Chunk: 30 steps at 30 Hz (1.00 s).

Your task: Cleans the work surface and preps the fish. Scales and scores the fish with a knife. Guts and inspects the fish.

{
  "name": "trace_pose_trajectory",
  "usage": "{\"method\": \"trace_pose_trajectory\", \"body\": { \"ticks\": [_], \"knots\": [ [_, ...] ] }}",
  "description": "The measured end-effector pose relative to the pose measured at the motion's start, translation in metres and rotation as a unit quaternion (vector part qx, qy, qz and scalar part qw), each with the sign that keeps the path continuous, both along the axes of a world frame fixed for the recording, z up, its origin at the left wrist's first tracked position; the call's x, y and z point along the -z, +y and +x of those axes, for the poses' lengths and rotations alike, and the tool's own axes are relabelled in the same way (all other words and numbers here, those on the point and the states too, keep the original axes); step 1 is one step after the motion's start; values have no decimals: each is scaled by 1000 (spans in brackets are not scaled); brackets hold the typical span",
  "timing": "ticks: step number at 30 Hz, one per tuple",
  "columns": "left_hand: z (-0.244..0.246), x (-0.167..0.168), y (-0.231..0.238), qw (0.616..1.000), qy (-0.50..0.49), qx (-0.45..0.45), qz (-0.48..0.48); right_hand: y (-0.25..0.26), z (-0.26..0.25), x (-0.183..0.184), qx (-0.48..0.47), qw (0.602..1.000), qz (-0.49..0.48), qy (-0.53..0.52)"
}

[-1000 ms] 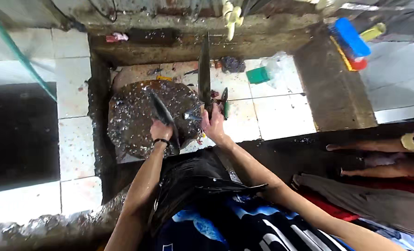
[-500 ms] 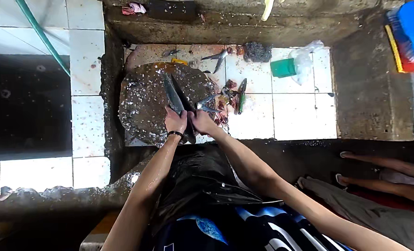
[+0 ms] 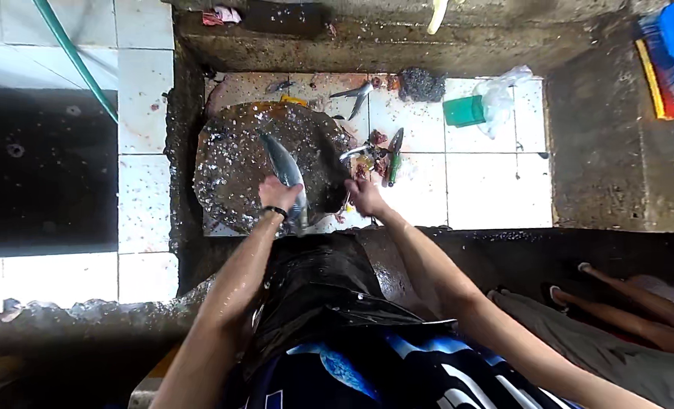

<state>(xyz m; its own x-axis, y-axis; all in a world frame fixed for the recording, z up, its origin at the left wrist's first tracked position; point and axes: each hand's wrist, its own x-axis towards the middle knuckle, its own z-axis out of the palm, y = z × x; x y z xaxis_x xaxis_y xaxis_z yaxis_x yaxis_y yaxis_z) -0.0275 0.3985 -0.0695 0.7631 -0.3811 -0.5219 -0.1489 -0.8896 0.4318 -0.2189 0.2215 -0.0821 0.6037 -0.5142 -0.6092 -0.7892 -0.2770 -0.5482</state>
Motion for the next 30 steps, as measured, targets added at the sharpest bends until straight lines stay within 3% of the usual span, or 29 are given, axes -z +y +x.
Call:
{"method": "trace_pose_trajectory", "body": {
  "ticks": [2, 4, 6, 7, 9, 11, 14, 17, 21, 23, 26, 27, 30],
  "knots": [
    [15, -9, 3, 977, -81, 195, 33, -19, 6, -18, 73, 993, -86, -17],
    [21, -10, 7, 911, -174, 370, 51, -9, 2, -29, 93, 977, -155, -110],
    [20, -2, 21, 867, -185, 460, 53, 23, -12, -7, 44, 969, -200, -141],
    [21, 3, 29, 869, -165, 465, 32, 37, -13, 9, 30, 975, -194, -104],
    [26, 13, 44, 918, -101, 374, -88, 47, -8, 26, 20, 986, -161, -39],
    [29, 25, 46, 962, -49, 206, -175, 45, -1, 17, 20, 992, -123, -4],
    [22, 22, 24, 995, 24, 73, -61, 62, -1, -9, 56, 998, -33, -28],
    [-2, 5, -13, 995, 57, 75, 16, 76, 13, -9, 44, 998, -39, -36],
    [-48, -15, -40, 995, 29, 90, 37, 69, 26, -13, 59, 997, -49, 17],
    [-57, -15, -45, 995, 24, 90, 40, 60, 16, -39, 94, 994, -35, -51],
    [-56, -10, -49, 995, 10, 92, 33, 48, 17, -34, 107, 959, -172, -199],
    [-56, -9, -48, 995, 11, 90, 31, 46, 24, -20, 100, 957, -193, -192],
    [-58, -1, -42, 996, 21, 80, 21, 29, 45, -12, 14, 999, -45, 8]
  ]
}}
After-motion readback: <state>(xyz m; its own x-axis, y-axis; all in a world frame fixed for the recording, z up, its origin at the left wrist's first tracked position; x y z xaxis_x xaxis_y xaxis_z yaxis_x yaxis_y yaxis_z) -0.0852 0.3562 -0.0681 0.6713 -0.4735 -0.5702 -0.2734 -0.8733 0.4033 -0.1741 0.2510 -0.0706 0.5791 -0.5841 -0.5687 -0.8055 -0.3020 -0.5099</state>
